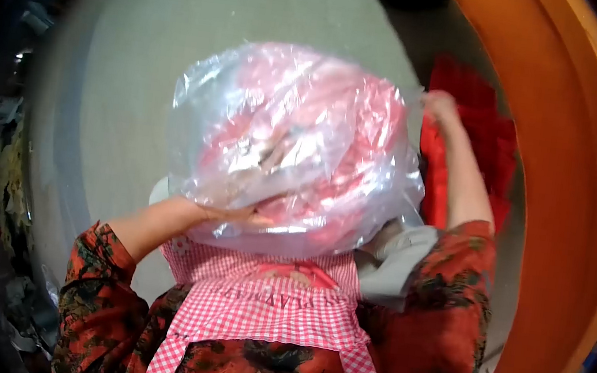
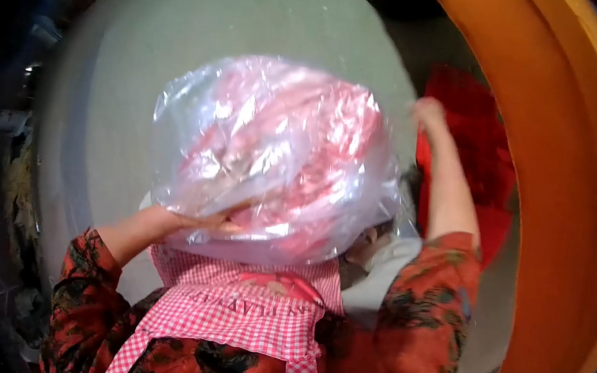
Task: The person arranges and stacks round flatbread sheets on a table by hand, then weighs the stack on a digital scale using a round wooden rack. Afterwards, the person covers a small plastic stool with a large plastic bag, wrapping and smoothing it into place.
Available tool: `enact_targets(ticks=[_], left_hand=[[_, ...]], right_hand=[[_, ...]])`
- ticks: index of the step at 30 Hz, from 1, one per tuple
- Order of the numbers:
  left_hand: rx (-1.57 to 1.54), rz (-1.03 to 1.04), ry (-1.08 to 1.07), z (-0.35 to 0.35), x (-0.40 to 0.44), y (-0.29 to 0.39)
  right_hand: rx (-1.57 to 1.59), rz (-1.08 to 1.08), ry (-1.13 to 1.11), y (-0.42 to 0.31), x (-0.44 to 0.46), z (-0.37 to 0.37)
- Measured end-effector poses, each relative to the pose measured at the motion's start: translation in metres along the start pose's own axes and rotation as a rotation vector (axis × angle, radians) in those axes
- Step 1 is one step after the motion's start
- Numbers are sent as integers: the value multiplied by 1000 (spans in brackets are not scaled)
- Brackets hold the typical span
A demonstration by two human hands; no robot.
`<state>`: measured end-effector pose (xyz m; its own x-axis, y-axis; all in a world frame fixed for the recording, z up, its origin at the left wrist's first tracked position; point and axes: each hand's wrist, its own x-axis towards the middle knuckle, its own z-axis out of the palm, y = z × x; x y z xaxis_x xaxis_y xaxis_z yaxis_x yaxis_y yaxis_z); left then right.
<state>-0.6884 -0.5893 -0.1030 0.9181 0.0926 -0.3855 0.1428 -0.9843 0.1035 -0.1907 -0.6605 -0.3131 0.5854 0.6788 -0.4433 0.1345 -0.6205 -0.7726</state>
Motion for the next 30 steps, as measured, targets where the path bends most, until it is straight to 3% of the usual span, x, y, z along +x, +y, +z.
enact_targets(ticks=[1,2,4,5,6,7,10,11,13,17,18,21,22,26,30], left_hand=[[-263,-16,-72,-10,-1,-1],[-524,-51,-139,-20,-2,-2],[-425,-58,-184,-19,-4,-3],[-371,-61,-205,-19,-6,-3],[-580,-20,-131,-11,-6,-7],[-781,28,-51,9,-6,-14],[-1214,182,126,46,12,-43],[-1003,171,295,62,23,-56],[-1109,90,298,66,29,-65],[-1114,63,188,79,45,-68],[-1238,67,214,71,39,-60],[-1165,87,167,74,45,-68],[-990,91,245,70,43,-65],[-781,6,288,63,45,-57],[-857,-263,112,56,49,-45]], right_hand=[[128,-381,322,-45,-49,-11],[91,-703,424,-81,-82,-23],[48,-793,157,-167,-225,2],[-167,-992,87,-162,-258,20],[-472,-1137,97,-157,-287,40],[-520,-1049,-12,-142,-310,66],[-683,-1049,-21,-78,-328,96],[-658,-989,-20,-71,-330,96],[-578,-848,-39,-56,-342,106],[-878,-448,103,-60,-339,154],[-817,-378,76,-60,-332,163],[-529,-447,279,-21,-290,188],[-540,-536,318,-26,-292,186],[-774,-405,193,-48,-280,145],[-746,-326,-45,-75,-274,111]])
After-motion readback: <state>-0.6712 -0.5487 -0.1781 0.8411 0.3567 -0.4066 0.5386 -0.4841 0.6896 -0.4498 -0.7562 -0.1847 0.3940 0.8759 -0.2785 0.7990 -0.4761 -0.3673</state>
